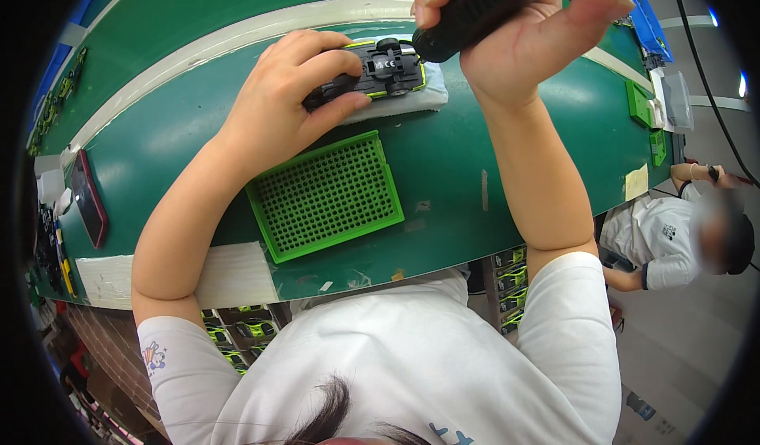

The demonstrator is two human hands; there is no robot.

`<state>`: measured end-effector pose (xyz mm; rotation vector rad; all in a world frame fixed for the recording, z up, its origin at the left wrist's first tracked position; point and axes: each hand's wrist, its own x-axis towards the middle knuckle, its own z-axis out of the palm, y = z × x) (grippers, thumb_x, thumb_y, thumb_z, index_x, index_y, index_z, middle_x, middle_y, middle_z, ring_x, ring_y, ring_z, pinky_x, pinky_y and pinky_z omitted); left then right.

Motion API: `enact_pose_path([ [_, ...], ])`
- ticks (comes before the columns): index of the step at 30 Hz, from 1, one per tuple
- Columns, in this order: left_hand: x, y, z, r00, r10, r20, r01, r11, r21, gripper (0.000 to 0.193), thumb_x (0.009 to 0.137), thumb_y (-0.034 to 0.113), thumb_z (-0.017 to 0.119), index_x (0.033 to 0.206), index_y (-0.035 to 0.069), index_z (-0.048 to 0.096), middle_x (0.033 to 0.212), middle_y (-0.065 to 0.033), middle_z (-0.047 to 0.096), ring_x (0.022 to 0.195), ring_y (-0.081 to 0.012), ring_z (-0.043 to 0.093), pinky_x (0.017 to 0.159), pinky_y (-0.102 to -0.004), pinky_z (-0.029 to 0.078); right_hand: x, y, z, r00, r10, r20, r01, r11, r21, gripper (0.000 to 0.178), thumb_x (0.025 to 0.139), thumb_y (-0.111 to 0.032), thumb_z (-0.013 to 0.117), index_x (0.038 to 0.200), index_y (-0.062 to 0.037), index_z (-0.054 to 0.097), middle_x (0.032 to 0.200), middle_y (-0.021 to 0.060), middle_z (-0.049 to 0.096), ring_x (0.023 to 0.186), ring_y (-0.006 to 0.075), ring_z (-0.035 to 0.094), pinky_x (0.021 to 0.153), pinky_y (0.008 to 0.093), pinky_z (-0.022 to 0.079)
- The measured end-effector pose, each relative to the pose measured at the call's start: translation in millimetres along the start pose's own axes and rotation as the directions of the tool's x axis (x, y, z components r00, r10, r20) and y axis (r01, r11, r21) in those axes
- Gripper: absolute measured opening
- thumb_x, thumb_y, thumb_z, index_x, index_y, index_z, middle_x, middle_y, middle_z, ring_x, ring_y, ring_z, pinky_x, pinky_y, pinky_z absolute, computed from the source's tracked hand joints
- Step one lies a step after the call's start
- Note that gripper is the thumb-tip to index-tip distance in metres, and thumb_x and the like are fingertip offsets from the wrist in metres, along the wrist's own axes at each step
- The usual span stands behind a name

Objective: Using a power screwdriver to assemble small toy cars on a factory assembly line.

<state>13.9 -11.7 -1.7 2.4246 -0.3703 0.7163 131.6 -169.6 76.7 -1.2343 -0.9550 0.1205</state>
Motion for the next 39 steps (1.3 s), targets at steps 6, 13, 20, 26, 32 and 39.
enact_pose_path([
  [6,1.7,0.5,6.1,0.998,0.027,-0.053,-0.026,1.0,0.017,0.025,0.08,0.021,0.077,0.096,0.007,0.065,0.106,-0.0108,0.063,0.102,-0.0315,0.059,0.088,-0.0413,0.048,-22.7,-9.9,-34.2,0.944,-0.165,0.286,0.051,0.929,0.368,0.107,0.067,-0.096,0.042,0.118,-0.0043,0.058,0.088,0.0078,0.057,0.071,0.0192,0.054,0.071,0.0366,0.043],
  [13,0.9,-2.5,6.5,0.998,0.022,-0.059,-0.023,1.0,-0.005,0.025,0.079,0.02,0.076,0.096,0.007,0.065,0.104,-0.0105,0.064,0.1,-0.0315,0.059,0.086,-0.0414,0.048,-58.8,-1.5,-0.8,0.959,-0.034,0.282,-0.081,0.918,0.389,0.107,0.065,-0.098,0.041,0.113,-0.0029,0.049,0.084,0.0093,0.057,0.066,0.0183,0.056,0.065,0.0347,0.047],
  [20,2.1,-4.5,6.5,0.998,0.019,-0.057,-0.019,1.0,-0.005,0.025,0.079,0.02,0.076,0.096,0.007,0.064,0.103,-0.0106,0.064,0.099,-0.0314,0.059,0.086,-0.0413,0.048,-59.7,1.7,-0.5,0.953,-0.053,0.299,-0.067,0.925,0.375,0.107,0.066,-0.098,0.038,0.112,-0.0019,0.047,0.083,0.0109,0.057,0.063,0.0187,0.057,0.063,0.0342,0.048],
  [26,1.7,-4.9,5.4,0.998,0.022,-0.06,-0.023,1.0,-0.01,0.025,0.079,0.02,0.076,0.096,0.006,0.065,0.103,-0.0108,0.064,0.099,-0.0315,0.059,0.086,-0.0414,0.049,-60.8,5.0,2.7,0.95,-0.058,0.306,-0.054,0.937,0.346,0.105,0.067,-0.097,0.038,0.11,-0.0015,0.048,0.082,0.0115,0.058,0.061,0.0188,0.057,0.06,0.0343,0.048],
  [32,0.9,-2.1,6.6,0.998,0.034,-0.052,-0.034,0.999,-0.015,0.026,0.079,0.02,0.076,0.097,0.006,0.065,0.103,-0.0109,0.064,0.1,-0.032,0.059,0.087,-0.0415,0.048,-66.8,6.4,0.0,0.937,-0.096,0.335,-0.036,0.93,0.367,0.108,0.064,-0.1,0.036,0.11,-0.0031,0.049,0.079,0.0102,0.059,0.06,0.0188,0.057,0.058,0.0339,0.048],
  [39,0.9,6.1,-11.4,1.0,0.002,-0.008,-0.002,1.0,0.004,0.037,0.078,0.025,0.078,0.106,0.005,0.063,0.114,-0.0142,0.062,0.108,-0.0361,0.057,0.091,-0.0421,0.047,-75.7,2.7,9.0,0.965,-0.049,0.257,-0.037,0.947,0.319,0.109,0.061,-0.101,0.035,0.108,-0.0039,0.049,0.079,0.0106,0.059,0.062,0.0195,0.058,0.06,0.0334,0.049],
])
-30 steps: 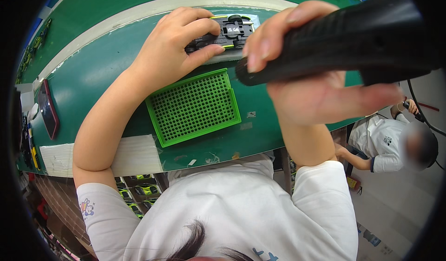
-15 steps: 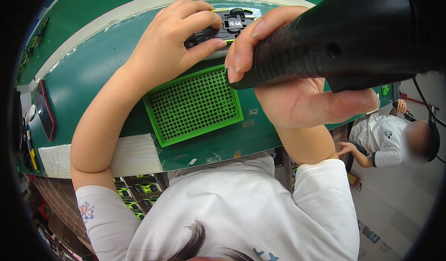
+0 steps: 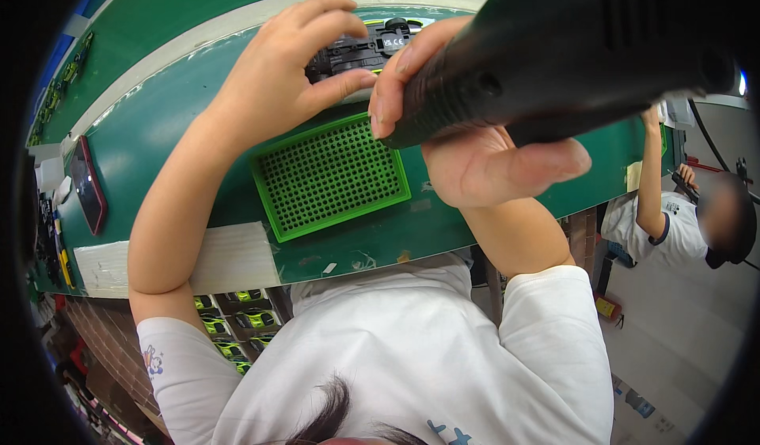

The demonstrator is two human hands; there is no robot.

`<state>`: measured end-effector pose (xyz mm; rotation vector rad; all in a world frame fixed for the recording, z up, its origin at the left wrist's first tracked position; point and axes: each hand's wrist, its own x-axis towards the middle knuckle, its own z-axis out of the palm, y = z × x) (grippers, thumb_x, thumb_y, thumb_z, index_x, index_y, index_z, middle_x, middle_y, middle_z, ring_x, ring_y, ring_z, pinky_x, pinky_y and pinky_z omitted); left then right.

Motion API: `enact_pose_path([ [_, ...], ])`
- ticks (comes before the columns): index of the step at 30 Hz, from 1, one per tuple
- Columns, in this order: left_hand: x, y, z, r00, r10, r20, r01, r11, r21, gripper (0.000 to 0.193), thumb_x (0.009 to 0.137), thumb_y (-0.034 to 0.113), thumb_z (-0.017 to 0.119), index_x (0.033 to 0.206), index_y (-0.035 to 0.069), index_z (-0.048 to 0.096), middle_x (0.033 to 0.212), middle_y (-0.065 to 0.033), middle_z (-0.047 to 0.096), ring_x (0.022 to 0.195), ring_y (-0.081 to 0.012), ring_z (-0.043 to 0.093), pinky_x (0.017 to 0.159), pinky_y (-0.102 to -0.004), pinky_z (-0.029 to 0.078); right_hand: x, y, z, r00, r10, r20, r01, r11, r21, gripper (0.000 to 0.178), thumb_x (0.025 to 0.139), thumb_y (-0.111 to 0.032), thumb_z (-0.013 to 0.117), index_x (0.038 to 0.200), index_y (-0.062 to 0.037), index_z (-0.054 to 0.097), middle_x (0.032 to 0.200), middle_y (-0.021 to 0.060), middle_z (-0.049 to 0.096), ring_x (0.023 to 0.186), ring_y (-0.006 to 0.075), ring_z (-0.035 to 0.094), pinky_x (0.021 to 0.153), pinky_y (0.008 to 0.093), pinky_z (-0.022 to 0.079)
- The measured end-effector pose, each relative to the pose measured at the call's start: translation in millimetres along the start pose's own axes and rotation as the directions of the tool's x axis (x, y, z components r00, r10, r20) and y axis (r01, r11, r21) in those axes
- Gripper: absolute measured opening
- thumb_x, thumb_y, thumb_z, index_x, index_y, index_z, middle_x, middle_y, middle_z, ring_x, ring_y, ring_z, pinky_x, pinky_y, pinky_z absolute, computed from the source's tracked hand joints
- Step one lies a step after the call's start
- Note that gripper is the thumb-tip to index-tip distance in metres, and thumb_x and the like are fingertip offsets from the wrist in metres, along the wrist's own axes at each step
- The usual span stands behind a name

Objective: Using a power screwdriver to assemble small toy cars on a factory assembly line.

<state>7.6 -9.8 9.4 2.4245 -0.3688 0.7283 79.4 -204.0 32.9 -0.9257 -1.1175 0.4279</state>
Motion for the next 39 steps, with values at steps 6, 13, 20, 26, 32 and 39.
enact_pose_path([
  [6,-11.1,0.9,-14.1,0.993,-0.115,0.016,0.114,0.99,0.082,0.067,0.076,0.031,0.082,0.127,0.001,0.052,0.126,-0.0168,0.058,0.117,-0.0355,0.056,0.099,-0.0418,0.045,0.1,-4.2,-6.0,1.0,-0.008,-0.019,0.008,1.0,0.003,0.109,0.061,-0.101,0.036,0.107,-0.0024,0.048,0.08,0.0114,0.059,0.064,0.02,0.059,0.062,0.0339,0.05],
  [13,-48.0,-16.0,-8.1,0.952,-0.305,-0.017,0.304,0.95,-0.073,0.076,0.074,0.031,0.083,0.134,0.0,0.049,0.131,-0.0176,0.057,0.121,-0.0322,0.055,0.102,-0.0396,0.044,6.1,-1.4,-2.1,1.0,0.004,-0.011,-0.005,1.0,-0.03,0.109,0.062,-0.101,0.036,0.107,-0.0026,0.048,0.079,0.0116,0.059,0.063,0.0202,0.059,0.061,0.0346,0.05],
  [20,-45.7,-22.4,-10.9,0.946,-0.324,0.0,0.319,0.932,-0.174,0.069,0.072,0.026,0.085,0.128,0.0,0.054,0.126,-0.0164,0.059,0.117,-0.0306,0.058,0.1,-0.0369,0.045,36.4,-18.6,-6.0,0.994,-0.01,0.112,0.002,0.997,0.074,0.109,0.065,-0.099,0.038,0.117,-0.0031,0.049,0.089,0.0089,0.057,0.072,0.0184,0.057,0.07,0.0344,0.046],
  [26,-46.8,-27.7,-4.6,0.958,-0.285,-0.024,0.275,0.941,-0.196,0.063,0.07,0.023,0.086,0.123,0.001,0.057,0.124,-0.0156,0.059,0.116,-0.0319,0.058,0.1,-0.0379,0.046,86.4,-9.9,6.8,0.962,-0.073,0.262,0.076,0.997,-0.001,0.113,0.064,-0.098,0.041,0.124,-0.0026,0.05,0.095,0.0077,0.057,0.078,0.0193,0.056,0.074,0.0348,0.044],
  [32,-46.5,-27.9,-5.9,0.963,-0.268,-0.03,0.256,0.943,-0.213,0.066,0.068,0.021,0.087,0.125,0.004,0.056,0.126,-0.0155,0.057,0.115,-0.0342,0.057,0.098,-0.04,0.047,108.2,14.8,7.7,0.923,-0.073,0.378,0.061,0.997,0.042,0.114,0.063,-0.099,0.043,0.122,-0.0022,0.051,0.096,0.0105,0.058,0.078,0.0203,0.057,0.072,0.0343,0.044],
  [39,-46.9,-27.9,-3.9,0.963,-0.264,-0.058,0.247,0.946,-0.209,0.069,0.068,0.021,0.088,0.126,0.003,0.055,0.127,-0.0161,0.056,0.114,-0.0347,0.057,0.096,-0.0406,0.048,108.0,21.0,12.9,0.955,-0.051,0.294,0.043,0.998,0.034,0.115,0.062,-0.1,0.039,0.12,-0.0016,0.05,0.093,0.0117,0.058,0.075,0.0201,0.058,0.068,0.0334,0.045],
])
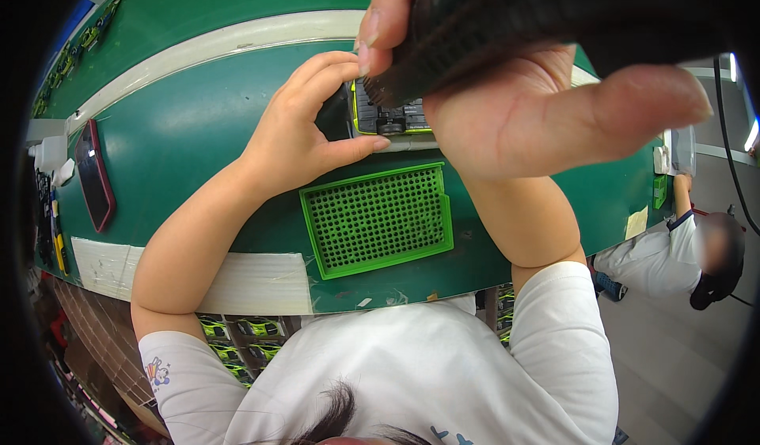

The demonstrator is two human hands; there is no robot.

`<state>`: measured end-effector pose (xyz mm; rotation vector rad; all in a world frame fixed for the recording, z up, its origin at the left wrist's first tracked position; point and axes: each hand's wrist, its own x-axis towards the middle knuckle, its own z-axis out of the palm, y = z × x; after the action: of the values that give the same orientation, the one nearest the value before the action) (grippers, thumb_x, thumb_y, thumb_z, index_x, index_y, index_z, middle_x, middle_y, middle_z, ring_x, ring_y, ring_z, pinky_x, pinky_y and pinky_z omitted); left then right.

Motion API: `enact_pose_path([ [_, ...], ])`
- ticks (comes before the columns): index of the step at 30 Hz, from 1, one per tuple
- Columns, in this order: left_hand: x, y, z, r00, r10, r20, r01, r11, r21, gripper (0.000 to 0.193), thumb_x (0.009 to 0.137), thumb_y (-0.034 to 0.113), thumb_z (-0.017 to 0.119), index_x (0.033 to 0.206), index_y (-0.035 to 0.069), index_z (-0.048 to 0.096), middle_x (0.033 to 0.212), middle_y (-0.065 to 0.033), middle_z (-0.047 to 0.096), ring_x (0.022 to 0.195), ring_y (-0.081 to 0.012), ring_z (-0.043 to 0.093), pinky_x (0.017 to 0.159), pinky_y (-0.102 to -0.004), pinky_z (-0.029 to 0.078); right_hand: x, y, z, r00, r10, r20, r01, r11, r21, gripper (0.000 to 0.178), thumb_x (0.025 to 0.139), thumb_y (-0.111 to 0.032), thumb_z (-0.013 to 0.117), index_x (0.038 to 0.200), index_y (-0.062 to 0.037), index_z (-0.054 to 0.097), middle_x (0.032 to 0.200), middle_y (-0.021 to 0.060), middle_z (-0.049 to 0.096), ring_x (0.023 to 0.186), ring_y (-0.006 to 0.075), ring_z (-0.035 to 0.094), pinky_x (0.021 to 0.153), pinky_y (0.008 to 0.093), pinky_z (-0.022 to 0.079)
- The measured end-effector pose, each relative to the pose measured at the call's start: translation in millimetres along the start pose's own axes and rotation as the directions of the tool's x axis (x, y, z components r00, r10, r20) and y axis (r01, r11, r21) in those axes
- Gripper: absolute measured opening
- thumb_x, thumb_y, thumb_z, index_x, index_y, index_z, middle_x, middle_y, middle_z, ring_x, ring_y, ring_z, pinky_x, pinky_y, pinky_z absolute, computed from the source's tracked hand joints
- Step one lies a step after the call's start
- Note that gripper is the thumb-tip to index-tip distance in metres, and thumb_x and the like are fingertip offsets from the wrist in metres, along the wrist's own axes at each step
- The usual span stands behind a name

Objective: Using a power screwdriver to assemble small toy cars on a factory assembly line.

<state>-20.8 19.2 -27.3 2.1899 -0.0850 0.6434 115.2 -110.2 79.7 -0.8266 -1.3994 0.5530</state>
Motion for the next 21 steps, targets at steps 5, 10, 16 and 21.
enact_pose_path([
  [5,2.4,1.5,1.6,0.999,-0.04,0.023,0.041,0.998,-0.041,0.062,0.067,0.019,0.087,0.121,0.003,0.059,0.127,-0.0141,0.057,0.116,-0.0332,0.056,0.098,-0.0399,0.047,4.7,13.1,-5.1,0.997,0.037,0.064,-0.037,0.999,-0.002,0.116,0.06,-0.102,0.036,0.116,-0.0017,0.05,0.087,0.0109,0.058,0.068,0.0189,0.057,0.062,0.0315,0.046],
  [10,1.5,0.6,1.7,0.999,-0.049,0.002,0.049,0.997,-0.06,0.055,0.068,0.018,0.087,0.115,0.003,0.062,0.126,-0.0132,0.059,0.116,-0.0323,0.056,0.099,-0.0401,0.046,6.5,19.2,-2.7,0.993,0.074,0.087,-0.08,0.995,0.068,0.113,0.056,-0.103,0.036,0.107,-0.0035,0.051,0.077,0.0089,0.057,0.059,0.017,0.053,0.056,0.03,0.044],
  [16,4.7,1.5,-6.1,1.0,-0.013,0.008,0.013,1.0,-0.024,0.051,0.068,0.018,0.086,0.11,0.003,0.062,0.122,-0.0131,0.06,0.113,-0.0323,0.056,0.097,-0.04,0.047,2.9,25.4,9.2,0.999,0.032,-0.028,-0.027,0.988,0.152,0.111,0.058,-0.103,0.032,0.101,-0.0026,0.051,0.072,0.0088,0.056,0.055,0.0169,0.051,0.054,0.0297,0.043],
  [21,6.0,-1.2,0.9,0.999,0.037,-0.023,-0.038,0.998,-0.052,0.061,0.064,0.029,0.088,0.113,0.003,0.063,0.119,-0.0145,0.061,0.11,-0.0353,0.058,0.094,-0.0426,0.048,-2.4,26.0,25.5,0.931,0.154,-0.332,-0.144,0.988,0.054,0.106,0.067,-0.099,0.029,0.095,0.0014,0.052,0.069,0.0114,0.059,0.054,0.018,0.057,0.05,0.029,0.047],
])
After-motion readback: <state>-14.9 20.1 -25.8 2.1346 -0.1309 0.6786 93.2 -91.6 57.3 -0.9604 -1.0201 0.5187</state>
